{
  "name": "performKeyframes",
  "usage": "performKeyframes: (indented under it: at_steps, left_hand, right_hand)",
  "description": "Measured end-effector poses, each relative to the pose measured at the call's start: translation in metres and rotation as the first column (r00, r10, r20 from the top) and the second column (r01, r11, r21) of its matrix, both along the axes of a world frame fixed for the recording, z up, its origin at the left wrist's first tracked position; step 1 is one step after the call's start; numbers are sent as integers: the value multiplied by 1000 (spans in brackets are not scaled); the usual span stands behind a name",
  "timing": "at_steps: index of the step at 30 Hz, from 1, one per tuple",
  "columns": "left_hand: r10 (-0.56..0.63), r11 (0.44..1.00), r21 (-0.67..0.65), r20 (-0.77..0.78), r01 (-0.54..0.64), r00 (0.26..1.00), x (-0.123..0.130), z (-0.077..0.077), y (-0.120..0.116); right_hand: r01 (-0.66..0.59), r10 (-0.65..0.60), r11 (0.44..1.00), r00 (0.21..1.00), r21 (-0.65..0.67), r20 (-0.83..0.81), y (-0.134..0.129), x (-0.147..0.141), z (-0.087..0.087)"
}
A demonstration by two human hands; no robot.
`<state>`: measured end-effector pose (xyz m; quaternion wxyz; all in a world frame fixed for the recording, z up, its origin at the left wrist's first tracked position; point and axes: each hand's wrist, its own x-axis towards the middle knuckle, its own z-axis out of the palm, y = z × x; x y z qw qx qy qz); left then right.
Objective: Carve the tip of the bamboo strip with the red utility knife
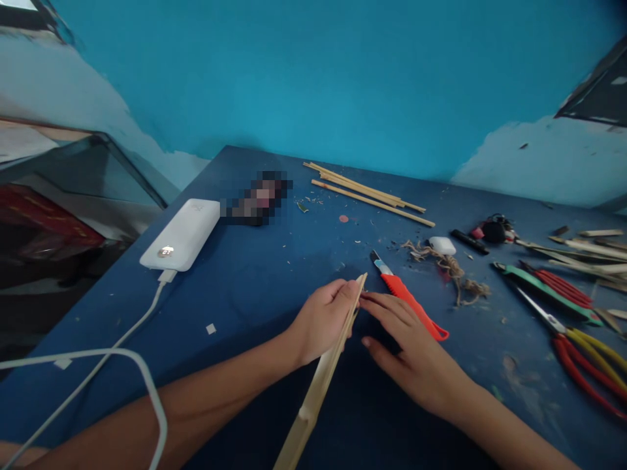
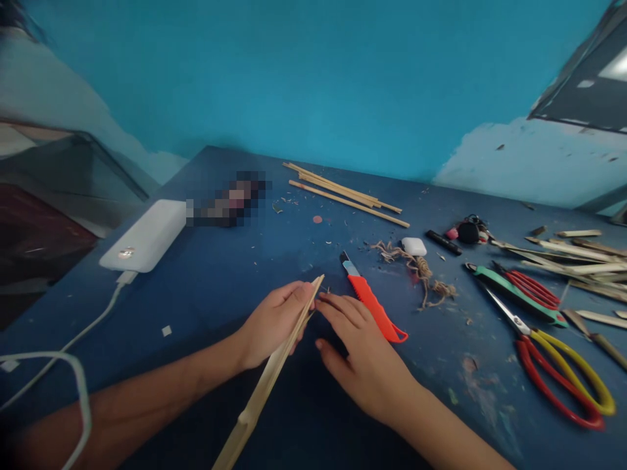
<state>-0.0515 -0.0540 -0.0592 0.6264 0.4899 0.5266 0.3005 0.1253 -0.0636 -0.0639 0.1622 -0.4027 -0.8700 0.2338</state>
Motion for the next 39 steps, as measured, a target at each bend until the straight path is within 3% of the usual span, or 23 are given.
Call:
performKeyframes:
  at_steps: [5, 8, 16, 25, 31, 36, 39]
  left_hand:
    - [-50, 988, 137, -102, 64, 994, 2, 2, -2]
    - [-69, 977, 189, -151, 98, 986, 3, 3, -3]
    - [-90, 971, 199, -210, 132, 973, 2, 2, -4]
    - [-68, 972, 207, -203, 111, 977, 1, 3, -5]
    - [31, 981, 193, -161, 1, 986, -2, 10, -5]
    - [240, 959, 175, -93, -222, 966, -24, 14, 21]
    - [318, 938, 158, -35, -309, 947, -36, 13, 36]
  right_hand:
    - [64, -64, 995, 998, 72, -5, -1, -3, 5]
    - [71, -71, 997, 997, 28, -1, -4, -5, 9]
    - [-46, 46, 995, 999, -90, -4, -6, -6, 16]
    - [-103, 102, 986, 995, -133, -13, -8, -1, 9]
    - [-128, 126, 989, 991, -74, -42, -10, 4, 8]
    - [-166, 165, 982, 986, -91, -20, -11, 7, 9]
    - [-251, 253, 960, 968, -125, 1, -11, 8, 14]
